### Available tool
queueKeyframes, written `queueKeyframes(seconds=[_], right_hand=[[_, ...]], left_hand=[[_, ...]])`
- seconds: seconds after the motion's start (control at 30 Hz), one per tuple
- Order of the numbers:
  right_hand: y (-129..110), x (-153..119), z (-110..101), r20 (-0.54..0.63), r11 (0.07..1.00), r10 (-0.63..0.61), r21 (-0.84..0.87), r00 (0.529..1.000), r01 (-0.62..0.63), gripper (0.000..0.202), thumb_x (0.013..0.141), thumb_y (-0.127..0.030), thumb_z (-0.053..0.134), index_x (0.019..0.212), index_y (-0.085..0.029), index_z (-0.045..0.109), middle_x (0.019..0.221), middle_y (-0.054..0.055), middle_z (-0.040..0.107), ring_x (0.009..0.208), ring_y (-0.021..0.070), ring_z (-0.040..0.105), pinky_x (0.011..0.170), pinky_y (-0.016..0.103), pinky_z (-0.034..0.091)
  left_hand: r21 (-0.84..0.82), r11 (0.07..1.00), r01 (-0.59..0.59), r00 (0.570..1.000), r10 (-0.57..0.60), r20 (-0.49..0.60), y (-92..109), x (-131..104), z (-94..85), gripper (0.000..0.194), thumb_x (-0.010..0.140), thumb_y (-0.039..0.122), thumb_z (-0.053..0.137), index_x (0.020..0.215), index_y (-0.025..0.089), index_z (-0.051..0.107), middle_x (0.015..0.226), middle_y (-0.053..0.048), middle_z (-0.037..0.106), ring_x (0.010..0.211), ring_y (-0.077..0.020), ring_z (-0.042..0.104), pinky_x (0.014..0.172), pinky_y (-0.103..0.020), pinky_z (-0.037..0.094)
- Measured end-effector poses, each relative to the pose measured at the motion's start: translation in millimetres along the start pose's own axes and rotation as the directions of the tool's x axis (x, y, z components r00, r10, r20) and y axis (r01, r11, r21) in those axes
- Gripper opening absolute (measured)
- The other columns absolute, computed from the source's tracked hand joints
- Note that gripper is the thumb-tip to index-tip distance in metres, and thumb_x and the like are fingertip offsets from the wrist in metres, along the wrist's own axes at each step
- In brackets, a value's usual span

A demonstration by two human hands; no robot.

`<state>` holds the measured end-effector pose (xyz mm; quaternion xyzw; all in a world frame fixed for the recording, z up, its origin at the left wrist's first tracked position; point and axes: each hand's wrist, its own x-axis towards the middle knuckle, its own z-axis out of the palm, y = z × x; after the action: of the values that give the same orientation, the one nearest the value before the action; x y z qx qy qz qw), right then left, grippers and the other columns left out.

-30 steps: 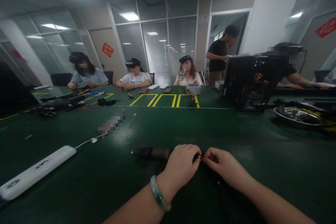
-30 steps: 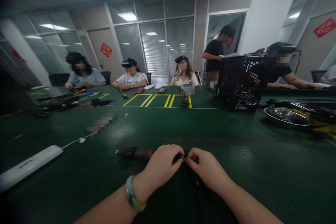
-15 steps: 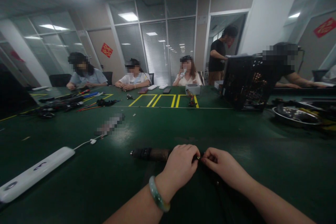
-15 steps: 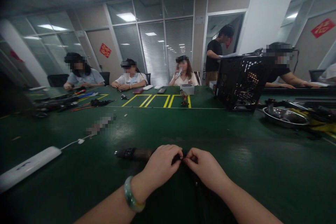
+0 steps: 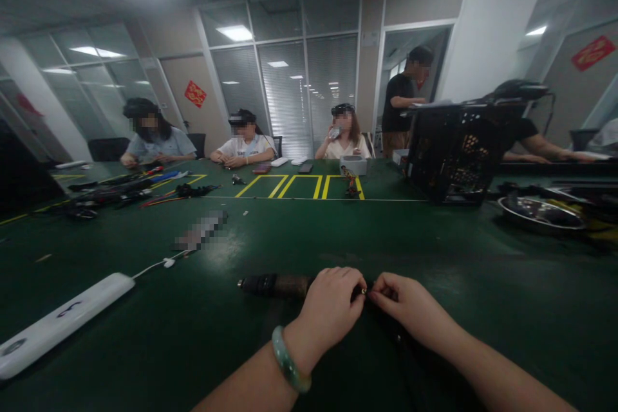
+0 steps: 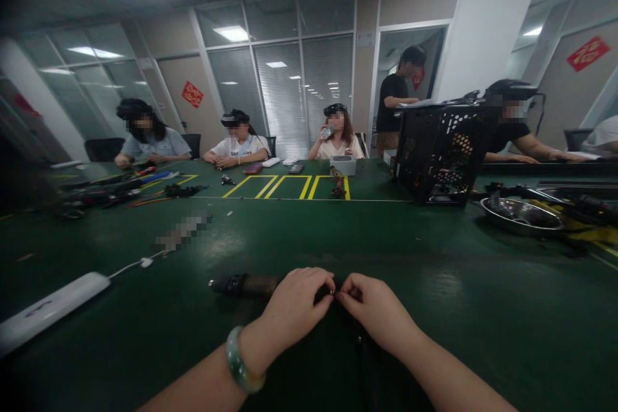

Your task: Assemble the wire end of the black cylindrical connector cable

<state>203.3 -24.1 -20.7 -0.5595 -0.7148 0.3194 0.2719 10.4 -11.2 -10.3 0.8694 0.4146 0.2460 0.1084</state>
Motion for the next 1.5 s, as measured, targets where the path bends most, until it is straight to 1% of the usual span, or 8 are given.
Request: queueKeyframes(seconds=[0.17, 0.3, 0.53, 0.7, 0.87, 1.03, 1.2, 1.5], right_hand=[[1.7, 0.3, 1.0, 0.006, 1.0, 0.005, 0.01, 1.0, -0.005, 0.015, 0.087, -0.032, 0.056, 0.082, -0.02, 0.063, 0.072, -0.002, 0.065, 0.066, 0.0141, 0.06, 0.057, 0.022, 0.039], [1.5, 0.0, 0.2, 0.008, 1.0, 0.012, 0.006, 1.0, -0.012, 0.015, 0.088, -0.032, 0.056, 0.082, -0.02, 0.063, 0.073, -0.002, 0.066, 0.066, 0.0141, 0.06, 0.057, 0.022, 0.039], [-0.4, -0.6, 0.7, 0.011, 1.0, 0.025, 0.006, 1.0, -0.025, 0.015, 0.088, -0.032, 0.055, 0.083, -0.021, 0.064, 0.074, -0.002, 0.067, 0.067, 0.0144, 0.062, 0.057, 0.022, 0.039], [-2.8, -1.5, 1.3, 0.003, 0.999, 0.042, -0.008, 0.999, -0.042, 0.015, 0.087, -0.032, 0.056, 0.083, -0.021, 0.064, 0.075, -0.002, 0.068, 0.068, 0.0149, 0.062, 0.057, 0.023, 0.039], [-3.0, -1.2, 1.1, 0.007, 0.999, 0.034, 0.004, 0.999, -0.034, 0.016, 0.088, -0.033, 0.054, 0.084, -0.021, 0.065, 0.075, -0.001, 0.068, 0.069, 0.0151, 0.062, 0.057, 0.023, 0.039], [-2.4, -1.0, 1.1, -0.006, 1.0, 0.01, -0.013, 1.0, -0.01, 0.016, 0.088, -0.033, 0.055, 0.082, -0.021, 0.064, 0.075, -0.001, 0.067, 0.068, 0.0148, 0.062, 0.058, 0.023, 0.039], [-5.2, -2.1, -0.5, 0.003, 0.999, 0.035, -0.013, 0.999, -0.035, 0.016, 0.088, -0.034, 0.054, 0.084, -0.022, 0.064, 0.075, -0.002, 0.068, 0.068, 0.0147, 0.062, 0.057, 0.023, 0.039], [-6.3, -2.3, -1.1, 0.0, 1.0, 0.031, -0.003, 1.0, -0.031, 0.016, 0.087, -0.033, 0.055, 0.083, -0.02, 0.064, 0.074, -0.001, 0.067, 0.068, 0.0146, 0.061, 0.058, 0.023, 0.039]], left_hand=[[0.007, 0.999, 0.038, 0.999, -0.038, 0.006, -0.5, 0.1, 0.6, 0.014, 0.084, 0.02, 0.06, 0.097, 0.024, 0.057, 0.098, 0.003, 0.063, 0.093, -0.0181, 0.057, 0.088, -0.035, 0.041], [0.022, 1.0, 0.021, 0.999, -0.021, 0.025, -0.2, 0.1, -0.3, 0.008, 0.085, 0.02, 0.058, 0.093, 0.023, 0.059, 0.1, 0.002, 0.064, 0.095, -0.0183, 0.057, 0.091, -0.036, 0.04], [0.004, 1.0, -0.001, 1.0, 0.001, 0.008, -1.1, 0.2, 1.1, 0.008, 0.086, 0.02, 0.058, 0.093, 0.023, 0.061, 0.101, 0.001, 0.064, 0.094, -0.0184, 0.057, 0.091, -0.036, 0.04], [-0.003, 1.0, 0.004, 1.0, -0.004, 0.002, -1.5, 0.7, 3.3, 0.008, 0.086, 0.019, 0.058, 0.093, 0.023, 0.062, 0.1, 0.0, 0.065, 0.093, -0.0192, 0.057, 0.089, -0.036, 0.04], [0.006, 1.0, -0.002, 1.0, 0.002, 0.004, -1.2, 1.0, 2.0, 0.007, 0.087, 0.022, 0.06, 0.094, 0.024, 0.06, 0.096, 0.003, 0.064, 0.091, -0.0187, 0.057, 0.085, -0.035, 0.041], [0.031, 0.999, 0.039, 0.999, -0.039, 0.0, 0.5, 0.8, 0.4, 0.014, 0.084, 0.022, 0.063, 0.097, 0.024, 0.057, 0.093, 0.002, 0.063, 0.089, -0.0191, 0.057, 0.081, -0.034, 0.041], [0.012, 1.0, 0.024, 0.999, -0.024, 0.024, 1.1, 0.8, -1.4, 0.009, 0.085, 0.023, 0.061, 0.093, 0.024, 0.058, 0.092, 0.002, 0.062, 0.088, -0.0183, 0.056, 0.081, -0.034, 0.04], [0.018, 1.0, 0.001, 0.999, -0.002, 0.042, 0.5, -0.2, -1.6, 0.011, 0.085, 0.018, 0.056, 0.095, 0.022, 0.06, 0.096, 0.0, 0.063, 0.092, -0.0187, 0.056, 0.087, -0.034, 0.04]])
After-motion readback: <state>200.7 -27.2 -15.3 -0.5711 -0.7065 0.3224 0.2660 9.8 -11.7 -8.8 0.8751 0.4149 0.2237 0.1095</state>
